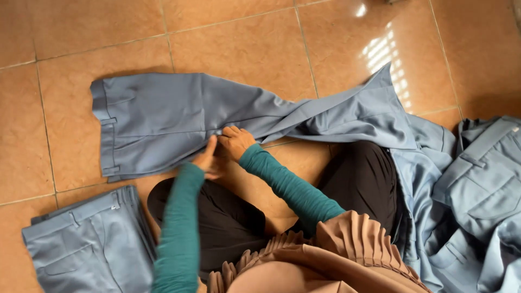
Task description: Folding blue uniform pants into neat rectangles and stacking them on the floor.
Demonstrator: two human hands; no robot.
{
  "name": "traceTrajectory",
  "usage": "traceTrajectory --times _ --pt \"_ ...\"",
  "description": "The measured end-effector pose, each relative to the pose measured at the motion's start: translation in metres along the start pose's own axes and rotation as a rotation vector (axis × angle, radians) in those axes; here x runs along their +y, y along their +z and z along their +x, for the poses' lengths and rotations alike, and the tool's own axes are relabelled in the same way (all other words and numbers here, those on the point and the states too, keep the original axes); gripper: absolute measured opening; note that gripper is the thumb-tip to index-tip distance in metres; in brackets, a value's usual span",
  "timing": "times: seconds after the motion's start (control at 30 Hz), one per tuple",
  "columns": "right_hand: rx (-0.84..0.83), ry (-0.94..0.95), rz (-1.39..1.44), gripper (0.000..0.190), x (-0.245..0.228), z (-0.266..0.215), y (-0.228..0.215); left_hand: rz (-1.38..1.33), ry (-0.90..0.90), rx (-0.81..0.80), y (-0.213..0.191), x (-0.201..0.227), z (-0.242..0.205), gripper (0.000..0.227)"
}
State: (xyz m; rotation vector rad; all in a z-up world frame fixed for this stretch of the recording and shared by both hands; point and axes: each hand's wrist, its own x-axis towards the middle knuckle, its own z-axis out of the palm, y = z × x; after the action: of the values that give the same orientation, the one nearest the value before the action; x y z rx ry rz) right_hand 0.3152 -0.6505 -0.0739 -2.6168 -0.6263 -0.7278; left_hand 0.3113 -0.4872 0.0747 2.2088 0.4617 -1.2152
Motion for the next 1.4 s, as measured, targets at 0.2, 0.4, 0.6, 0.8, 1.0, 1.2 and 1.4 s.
traceTrajectory --times 0.2,0.4,0.6,0.8,1.0,1.2,1.4 --pt "-0.02 -0.089 -0.032 0.006 0.002 0.002 -0.052 -1.378 -0.085 0.15 0.07 0.034 0.048 0.095" --pt "-0.188 -0.046 -0.221 0.012 0.115 -0.03 -0.094 -1.682 -0.004 -0.174 -0.013 -0.03 0.069 0.065" --pt "-0.488 0.002 -0.304 0.021 0.186 -0.052 -0.159 -1.691 0.143 -0.056 -0.093 -0.059 0.043 0.081" --pt "-0.741 -0.038 -0.279 0.026 0.151 -0.03 -0.175 -1.844 0.057 0.35 -0.131 -0.061 0.014 0.054" --pt "-0.733 -0.063 -0.405 0.018 0.209 -0.035 -0.16 -1.939 -0.093 0.665 -0.137 -0.081 0.017 0.067" --pt "-0.66 -0.004 -0.306 0.023 0.232 -0.056 -0.156 -1.782 0.073 0.494 -0.087 -0.188 0.159 0.071" --pt "-0.704 0.136 -0.319 0.022 0.226 -0.05 -0.161 -1.776 -0.003 0.384 -0.09 -0.189 0.172 0.069"
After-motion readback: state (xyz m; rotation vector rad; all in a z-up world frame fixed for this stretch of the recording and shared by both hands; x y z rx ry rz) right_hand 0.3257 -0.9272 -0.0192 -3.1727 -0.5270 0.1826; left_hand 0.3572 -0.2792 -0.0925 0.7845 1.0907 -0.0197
